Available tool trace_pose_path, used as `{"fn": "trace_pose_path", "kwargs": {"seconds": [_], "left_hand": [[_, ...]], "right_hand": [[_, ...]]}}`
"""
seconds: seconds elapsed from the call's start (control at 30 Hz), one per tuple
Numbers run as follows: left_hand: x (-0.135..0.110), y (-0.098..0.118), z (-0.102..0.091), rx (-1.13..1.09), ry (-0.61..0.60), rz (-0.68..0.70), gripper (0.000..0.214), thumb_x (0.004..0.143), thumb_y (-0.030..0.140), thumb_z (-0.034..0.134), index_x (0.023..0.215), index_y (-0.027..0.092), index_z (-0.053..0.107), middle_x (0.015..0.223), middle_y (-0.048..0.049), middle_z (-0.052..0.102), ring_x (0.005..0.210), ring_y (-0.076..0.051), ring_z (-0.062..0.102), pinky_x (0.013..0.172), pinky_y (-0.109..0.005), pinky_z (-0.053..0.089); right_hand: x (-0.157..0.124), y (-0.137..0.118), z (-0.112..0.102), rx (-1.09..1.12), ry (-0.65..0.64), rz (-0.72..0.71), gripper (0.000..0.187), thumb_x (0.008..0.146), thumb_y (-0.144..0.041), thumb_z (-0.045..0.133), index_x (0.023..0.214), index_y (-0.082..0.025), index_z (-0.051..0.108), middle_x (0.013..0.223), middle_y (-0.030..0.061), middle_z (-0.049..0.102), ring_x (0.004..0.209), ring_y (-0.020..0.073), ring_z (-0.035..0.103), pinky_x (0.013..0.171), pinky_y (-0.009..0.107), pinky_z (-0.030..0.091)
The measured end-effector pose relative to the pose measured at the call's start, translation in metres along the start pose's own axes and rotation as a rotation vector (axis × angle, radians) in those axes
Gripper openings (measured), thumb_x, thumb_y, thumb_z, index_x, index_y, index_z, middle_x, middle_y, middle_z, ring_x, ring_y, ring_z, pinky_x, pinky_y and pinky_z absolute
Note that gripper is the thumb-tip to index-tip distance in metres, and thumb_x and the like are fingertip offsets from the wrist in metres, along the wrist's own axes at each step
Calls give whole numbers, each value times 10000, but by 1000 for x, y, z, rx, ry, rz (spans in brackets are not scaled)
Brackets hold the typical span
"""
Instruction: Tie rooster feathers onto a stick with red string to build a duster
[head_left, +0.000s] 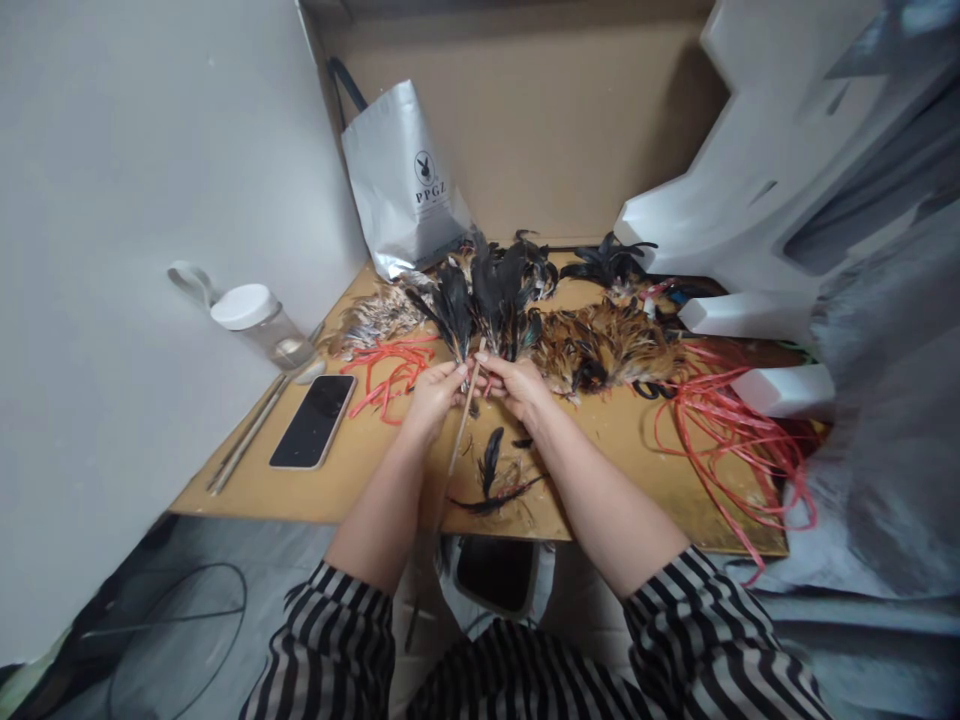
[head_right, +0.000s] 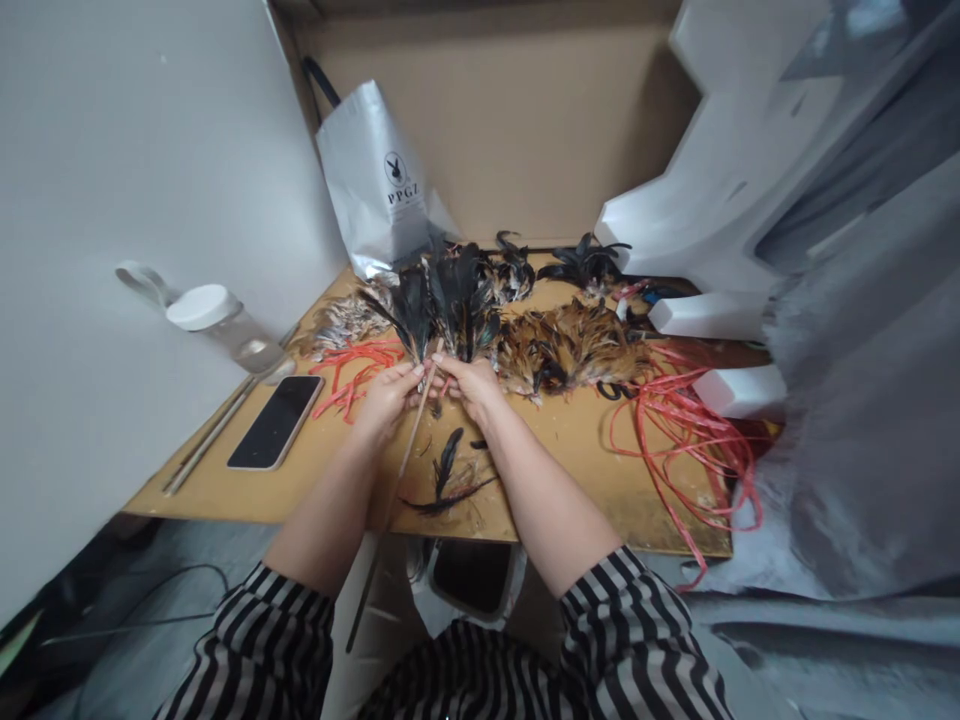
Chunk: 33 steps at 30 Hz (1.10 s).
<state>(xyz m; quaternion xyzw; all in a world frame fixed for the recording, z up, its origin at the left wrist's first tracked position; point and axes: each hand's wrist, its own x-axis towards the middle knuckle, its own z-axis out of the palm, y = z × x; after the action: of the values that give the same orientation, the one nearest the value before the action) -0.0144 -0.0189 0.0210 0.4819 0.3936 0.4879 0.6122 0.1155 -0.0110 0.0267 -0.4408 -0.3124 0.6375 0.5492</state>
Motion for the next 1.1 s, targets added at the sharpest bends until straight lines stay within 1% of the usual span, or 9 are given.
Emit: {"fn": "trace_pose_path", "kwargs": {"seconds": [0.1,0.2,0.3,0.5,0.7,0.83,0.93,1.0,1.1], "left_hand": [[0,1,0,51,13,-5,335,655,421,686,755,105,634,616,-54,642,469,-94,541,437,-187,385],[-1,2,0,54,-42,-10,318,678,420,661,673,107,608,572,-40,614,440,-85,520,416,-184,370],[-2,2,1,-10,-60,-22,310,693,424,639,686,120,584,563,-18,591,421,-81,504,400,-184,364],[-3,0,6,36,-58,-9,305,724,428,584,646,139,528,528,1,535,405,-83,482,361,-187,339],[-4,1,12,-46,-32,0,237,700,369,596,699,143,526,550,30,481,359,-45,372,303,-174,205],[-4,4,11,-37,-14,5,260,685,372,627,658,146,502,532,41,437,369,-38,360,308,-167,195],[-3,5,9,-46,21,12,300,678,413,648,752,139,548,524,59,406,353,-29,334,305,-161,168],[-3,5,8,-65,27,14,347,670,422,657,841,133,571,531,63,407,350,-28,328,301,-161,158],[-2,4,7,-79,16,14,343,668,411,657,836,126,566,536,59,422,351,-31,334,295,-164,163]], "right_hand": [[-1,2,1,-60,-28,-30,307,541,-336,778,667,-106,618,438,-16,549,381,75,487,376,182,362],[-3,4,1,-113,-93,-75,328,561,-393,764,649,-118,608,443,-3,563,380,82,489,366,185,321],[-5,4,3,-146,-49,-92,341,543,-397,770,669,-119,617,443,-6,568,360,72,459,357,187,286],[-7,5,5,-176,-119,-90,371,549,-442,755,563,-121,569,466,20,582,371,90,496,376,205,320],[-3,10,5,-164,-51,-109,375,526,-440,774,578,-123,581,461,7,570,361,67,455,365,193,322],[-1,10,6,-85,-55,-94,380,577,-473,743,607,-131,581,470,4,558,351,57,423,339,190,286],[0,5,5,27,-32,-74,351,655,-472,688,696,-132,610,510,-11,556,362,41,388,338,174,271],[1,2,4,108,-41,-26,284,728,-415,631,768,-133,631,558,-6,580,391,44,413,356,165,298],[3,-1,2,178,-56,69,201,789,-312,553,786,-133,646,621,13,618,446,59,478,407,169,365]]}}
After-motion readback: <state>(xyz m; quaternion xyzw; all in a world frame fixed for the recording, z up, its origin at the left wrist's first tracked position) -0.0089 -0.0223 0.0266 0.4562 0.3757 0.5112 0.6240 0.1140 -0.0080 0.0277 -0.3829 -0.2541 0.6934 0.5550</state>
